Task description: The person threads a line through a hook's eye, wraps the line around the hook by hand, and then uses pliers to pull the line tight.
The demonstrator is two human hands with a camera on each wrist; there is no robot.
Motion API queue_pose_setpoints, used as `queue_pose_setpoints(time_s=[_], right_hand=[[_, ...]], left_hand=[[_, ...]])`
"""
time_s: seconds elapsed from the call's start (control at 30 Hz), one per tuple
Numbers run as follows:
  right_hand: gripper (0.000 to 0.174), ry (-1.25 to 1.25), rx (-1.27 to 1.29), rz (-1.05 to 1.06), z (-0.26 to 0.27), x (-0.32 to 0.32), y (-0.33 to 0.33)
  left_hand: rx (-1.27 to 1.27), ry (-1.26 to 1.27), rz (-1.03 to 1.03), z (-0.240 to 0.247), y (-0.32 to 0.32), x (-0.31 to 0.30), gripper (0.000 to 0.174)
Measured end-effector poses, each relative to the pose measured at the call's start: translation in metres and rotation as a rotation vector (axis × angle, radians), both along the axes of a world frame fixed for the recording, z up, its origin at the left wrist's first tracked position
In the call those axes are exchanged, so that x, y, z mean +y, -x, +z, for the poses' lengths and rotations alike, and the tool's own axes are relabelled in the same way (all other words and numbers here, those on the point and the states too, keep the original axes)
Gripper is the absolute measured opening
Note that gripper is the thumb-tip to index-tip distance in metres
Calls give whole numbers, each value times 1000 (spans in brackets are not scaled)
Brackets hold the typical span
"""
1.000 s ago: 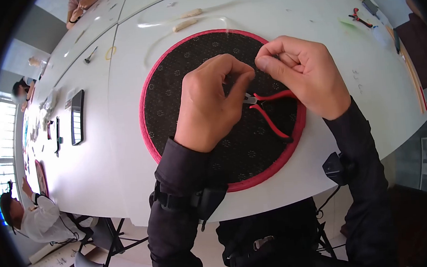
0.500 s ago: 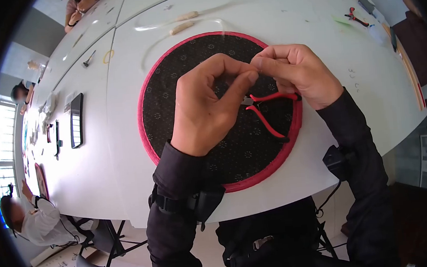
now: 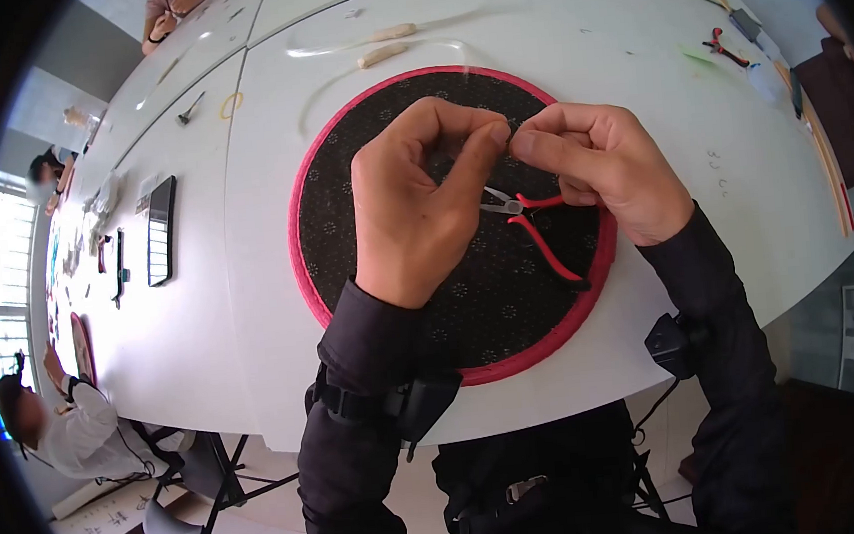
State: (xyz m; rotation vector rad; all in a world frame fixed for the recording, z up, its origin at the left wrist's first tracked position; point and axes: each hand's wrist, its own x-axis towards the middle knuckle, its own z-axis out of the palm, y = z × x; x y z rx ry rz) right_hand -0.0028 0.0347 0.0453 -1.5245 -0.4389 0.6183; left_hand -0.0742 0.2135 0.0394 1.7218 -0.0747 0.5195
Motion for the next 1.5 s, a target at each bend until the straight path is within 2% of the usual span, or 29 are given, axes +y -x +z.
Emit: queue_pose_setpoints(time_s=[0.2, 0.5, 0.8, 0.93, 1.23, 1.33, 1.43, 1.5], right_hand=[[21, -116, -36, -127, 4, -1, 1], [20, -119, -233, -57, -2, -3, -6], [26, -45, -10, 73, 14, -9, -6], [26, -47, -129, 24, 12, -5, -2], [26, -11, -198, -29, 12, -7, -5], [26, -38, -165, -25, 9, -5, -6], [27, -39, -110, -2, 7, -5, -7], [26, -19, -105, -2, 8, -3, -3]], left_hand=[[62, -113, -22, 5, 2, 3, 11], [58, -105, 36, 5, 2, 3, 12], [64, -108, 45, 6, 2, 2, 10], [79, -128, 35, 5, 2, 3, 10], [92, -178, -54, 9, 5, 1, 7], [108, -145, -72, 8, 4, 0, 7], [129, 3, -96, 11, 6, -1, 7], [90, 36, -38, 11, 5, -3, 5]])
